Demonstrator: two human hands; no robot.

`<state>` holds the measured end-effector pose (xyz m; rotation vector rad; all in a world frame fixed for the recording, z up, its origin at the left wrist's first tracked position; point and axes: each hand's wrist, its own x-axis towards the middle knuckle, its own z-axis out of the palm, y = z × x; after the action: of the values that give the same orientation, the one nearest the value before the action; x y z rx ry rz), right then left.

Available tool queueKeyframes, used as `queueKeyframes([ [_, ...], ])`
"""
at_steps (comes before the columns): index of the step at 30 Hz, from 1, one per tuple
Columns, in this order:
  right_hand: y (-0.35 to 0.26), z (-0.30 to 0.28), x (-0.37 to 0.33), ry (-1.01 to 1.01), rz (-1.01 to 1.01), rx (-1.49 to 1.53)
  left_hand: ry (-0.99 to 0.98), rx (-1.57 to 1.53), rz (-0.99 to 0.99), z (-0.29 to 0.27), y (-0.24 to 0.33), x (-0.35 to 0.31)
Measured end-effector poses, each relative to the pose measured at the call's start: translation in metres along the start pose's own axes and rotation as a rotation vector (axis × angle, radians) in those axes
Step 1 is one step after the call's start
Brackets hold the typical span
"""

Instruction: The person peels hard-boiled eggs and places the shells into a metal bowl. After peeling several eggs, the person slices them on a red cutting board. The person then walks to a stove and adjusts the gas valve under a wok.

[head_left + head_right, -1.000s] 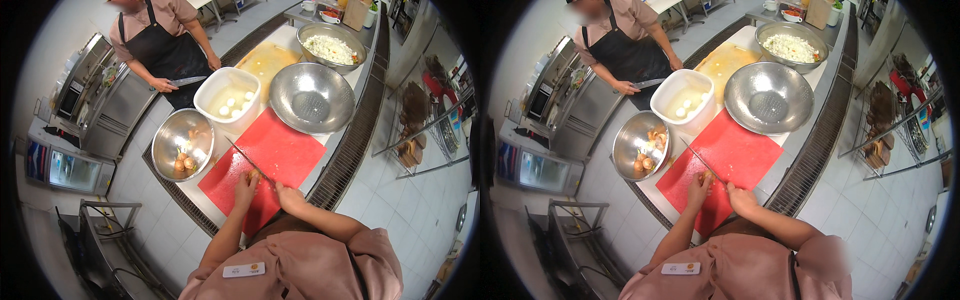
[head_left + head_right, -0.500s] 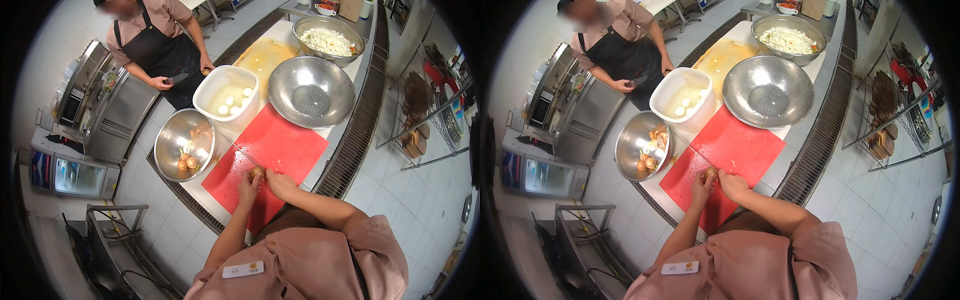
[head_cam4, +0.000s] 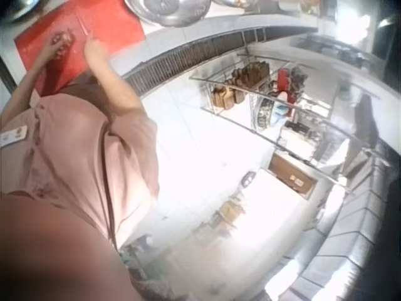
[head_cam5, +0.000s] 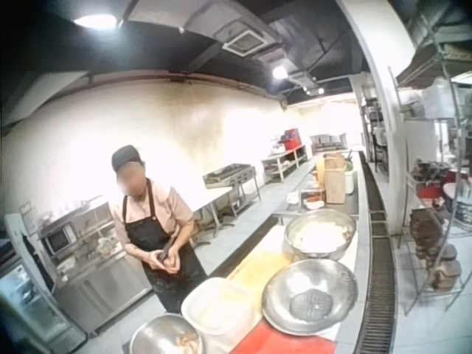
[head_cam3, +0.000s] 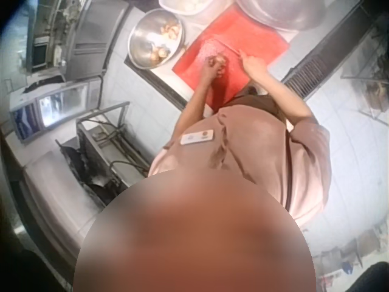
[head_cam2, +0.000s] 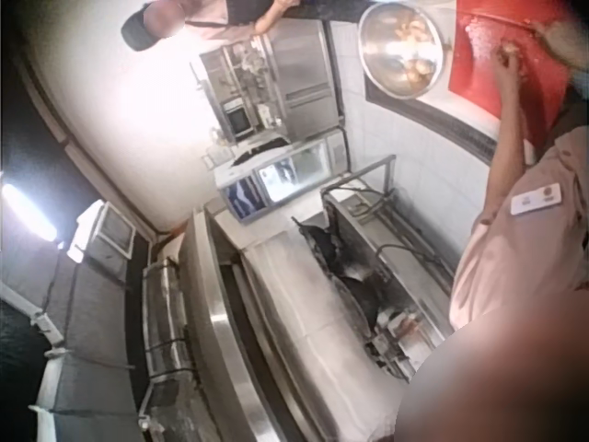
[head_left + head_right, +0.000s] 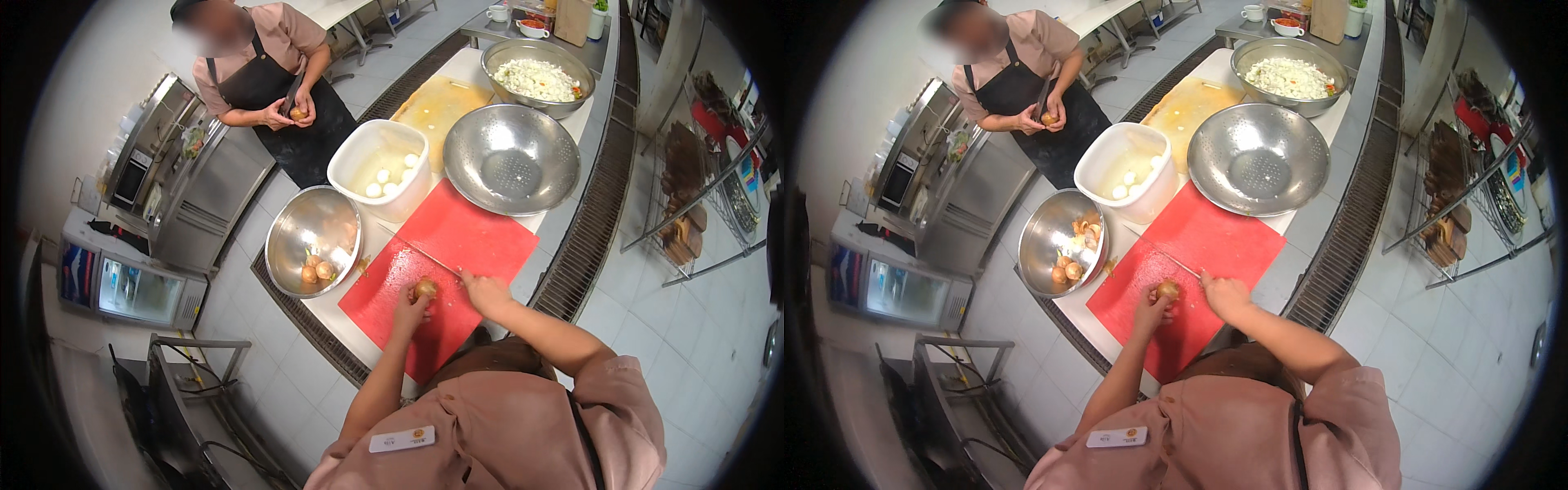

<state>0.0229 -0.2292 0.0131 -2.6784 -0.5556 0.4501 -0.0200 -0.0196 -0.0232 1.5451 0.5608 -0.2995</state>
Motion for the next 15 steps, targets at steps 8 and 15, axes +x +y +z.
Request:
queueKeyframes([
  [8, -0.006, 0.002, 0.007, 0.178, -0.154, -0.105, -0.026, 0.052, -0.095, -0.01, 0.017, -0.012],
  [15, -0.043, 0.053, 0.05, 0.05, -0.232, 0.617, 0.007, 0.157, 0.017, -0.022, -0.001, -0.016],
])
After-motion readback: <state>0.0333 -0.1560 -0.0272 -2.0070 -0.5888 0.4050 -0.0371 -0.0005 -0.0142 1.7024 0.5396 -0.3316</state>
